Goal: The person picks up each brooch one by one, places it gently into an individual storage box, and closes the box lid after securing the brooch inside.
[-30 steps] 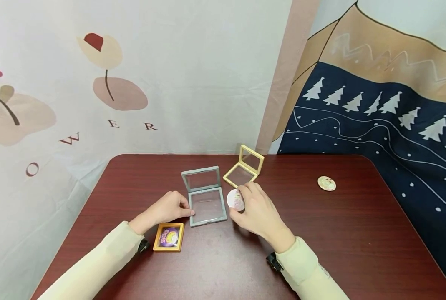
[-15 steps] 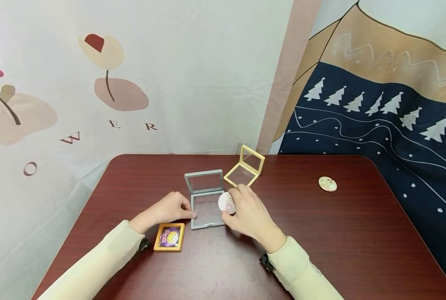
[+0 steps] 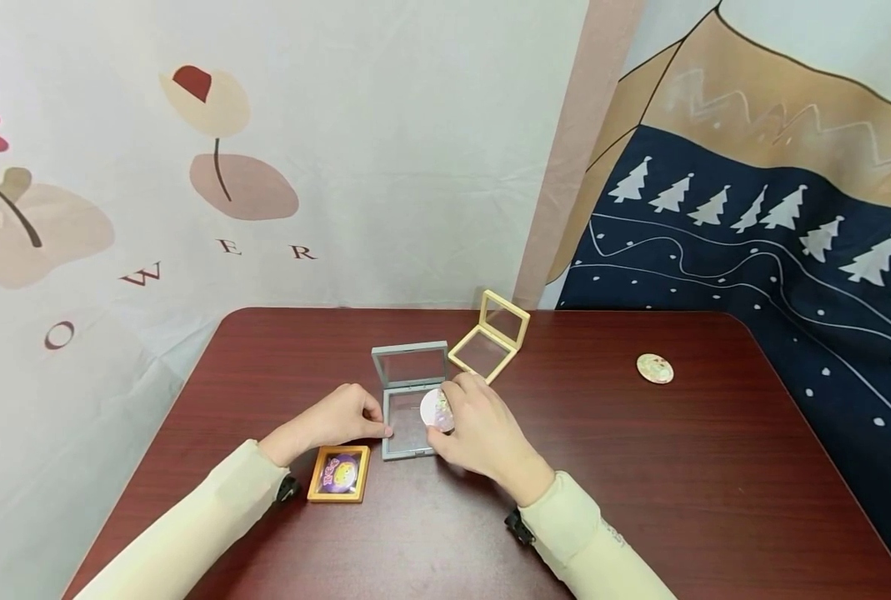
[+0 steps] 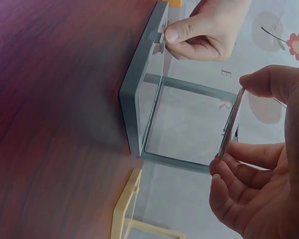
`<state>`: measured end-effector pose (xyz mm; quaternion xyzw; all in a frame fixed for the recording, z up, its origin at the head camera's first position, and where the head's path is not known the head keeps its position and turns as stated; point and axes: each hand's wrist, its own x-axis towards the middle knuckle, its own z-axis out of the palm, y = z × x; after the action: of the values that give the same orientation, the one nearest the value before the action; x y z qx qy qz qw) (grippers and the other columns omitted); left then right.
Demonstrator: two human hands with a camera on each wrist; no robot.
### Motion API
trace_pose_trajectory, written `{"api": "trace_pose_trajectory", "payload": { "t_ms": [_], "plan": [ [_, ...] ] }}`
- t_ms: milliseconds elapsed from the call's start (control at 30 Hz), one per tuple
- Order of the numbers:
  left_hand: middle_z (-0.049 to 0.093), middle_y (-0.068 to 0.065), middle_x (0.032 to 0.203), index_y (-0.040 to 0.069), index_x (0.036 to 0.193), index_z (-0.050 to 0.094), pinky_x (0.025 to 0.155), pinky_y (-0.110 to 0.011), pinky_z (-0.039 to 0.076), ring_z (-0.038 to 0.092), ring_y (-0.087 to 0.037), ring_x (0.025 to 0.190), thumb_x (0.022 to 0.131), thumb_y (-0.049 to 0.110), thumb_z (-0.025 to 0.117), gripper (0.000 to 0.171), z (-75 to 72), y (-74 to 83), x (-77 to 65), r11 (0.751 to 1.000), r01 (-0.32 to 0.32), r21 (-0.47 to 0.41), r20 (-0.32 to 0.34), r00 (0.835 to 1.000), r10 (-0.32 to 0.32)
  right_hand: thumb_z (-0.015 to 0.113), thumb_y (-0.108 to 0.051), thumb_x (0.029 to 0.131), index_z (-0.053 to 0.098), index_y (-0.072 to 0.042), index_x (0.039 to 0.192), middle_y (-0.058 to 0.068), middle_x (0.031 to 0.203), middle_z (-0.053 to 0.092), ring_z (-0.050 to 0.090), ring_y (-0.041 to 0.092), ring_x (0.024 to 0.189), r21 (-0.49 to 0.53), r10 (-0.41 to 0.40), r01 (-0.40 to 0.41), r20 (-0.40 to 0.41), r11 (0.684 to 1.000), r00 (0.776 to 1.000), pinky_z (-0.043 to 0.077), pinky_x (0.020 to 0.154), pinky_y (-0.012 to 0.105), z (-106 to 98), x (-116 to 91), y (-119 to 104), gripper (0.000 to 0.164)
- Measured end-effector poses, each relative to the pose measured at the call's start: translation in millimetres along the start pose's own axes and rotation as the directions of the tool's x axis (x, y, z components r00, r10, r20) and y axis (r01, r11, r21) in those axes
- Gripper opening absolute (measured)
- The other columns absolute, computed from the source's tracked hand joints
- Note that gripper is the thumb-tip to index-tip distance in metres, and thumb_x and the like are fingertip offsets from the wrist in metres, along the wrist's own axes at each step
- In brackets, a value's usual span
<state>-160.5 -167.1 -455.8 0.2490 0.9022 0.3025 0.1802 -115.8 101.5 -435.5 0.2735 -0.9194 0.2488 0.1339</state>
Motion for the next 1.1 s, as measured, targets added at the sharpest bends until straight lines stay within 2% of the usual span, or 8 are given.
{"api": "trace_pose_trajectory", "payload": {
  "t_ms": [400, 633, 867, 1100],
  "plan": [
    [0.054, 0.017, 0.053, 0.02, 0.062, 0.071, 0.054, -0.023, 0.037, 0.046, -0.005, 0.055, 0.091, 0.028, 0.084, 0.032, -0.1, -0.8, 0.7, 1.0, -0.009, -0.003, -0.01, 1.0, 0.009, 0.08, -0.03, 0.077, 0.071, -0.004, 0.113, 0.004, 0.104, 0.063, 0.06, 0.02, 0.095, 0.049, 0.018, -0.023, 0.091, 0.999, 0.996, 0.053, 0.083, 0.037, 12.1, 7.9, -2.4, 0.045],
    [0.053, 0.018, 0.053, 0.021, 0.062, 0.07, 0.054, -0.023, 0.037, 0.045, -0.004, 0.055, 0.09, 0.027, 0.084, 0.032, 0.1, -2.4, 0.9, 1.0, -0.02, -0.002, -0.018, 1.0, 0.02, 0.079, -0.03, 0.078, 0.071, -0.004, 0.111, 0.004, 0.104, 0.062, 0.058, 0.02, 0.096, 0.024, 0.002, -0.005, 0.127, 1.0, 0.992, 0.052, 0.082, 0.034, 20.9, 14.9, -3.6, 0.042],
    [0.052, 0.019, 0.053, 0.019, 0.061, 0.07, 0.054, -0.023, 0.036, 0.045, -0.003, 0.055, 0.089, 0.026, 0.085, 0.032, -1.3, -1.8, 0.4, 1.0, -0.025, -0.014, -0.018, 1.0, 0.025, 0.081, -0.024, 0.076, 0.071, 0.001, 0.111, 0.007, 0.103, 0.064, 0.058, 0.022, 0.092, 0.005, -0.059, 0.059, 0.125, 0.998, 0.99, 0.052, 0.077, 0.035, 26.3, 19.8, -5.9, 0.044],
    [0.051, 0.018, 0.053, 0.019, 0.061, 0.07, 0.054, -0.023, 0.036, 0.045, -0.004, 0.056, 0.089, 0.026, 0.085, 0.033, -1.1, -2.2, 0.4, 1.0, -0.023, -0.021, -0.014, 1.0, 0.023, 0.082, -0.025, 0.077, 0.071, 0.002, 0.112, 0.009, 0.105, 0.066, 0.062, 0.024, 0.095, -0.029, -0.076, 0.081, 0.158, 0.996, 0.984, 0.054, 0.081, 0.038, 33.3, 22.9, -5.6, 0.046]
  ]
}}
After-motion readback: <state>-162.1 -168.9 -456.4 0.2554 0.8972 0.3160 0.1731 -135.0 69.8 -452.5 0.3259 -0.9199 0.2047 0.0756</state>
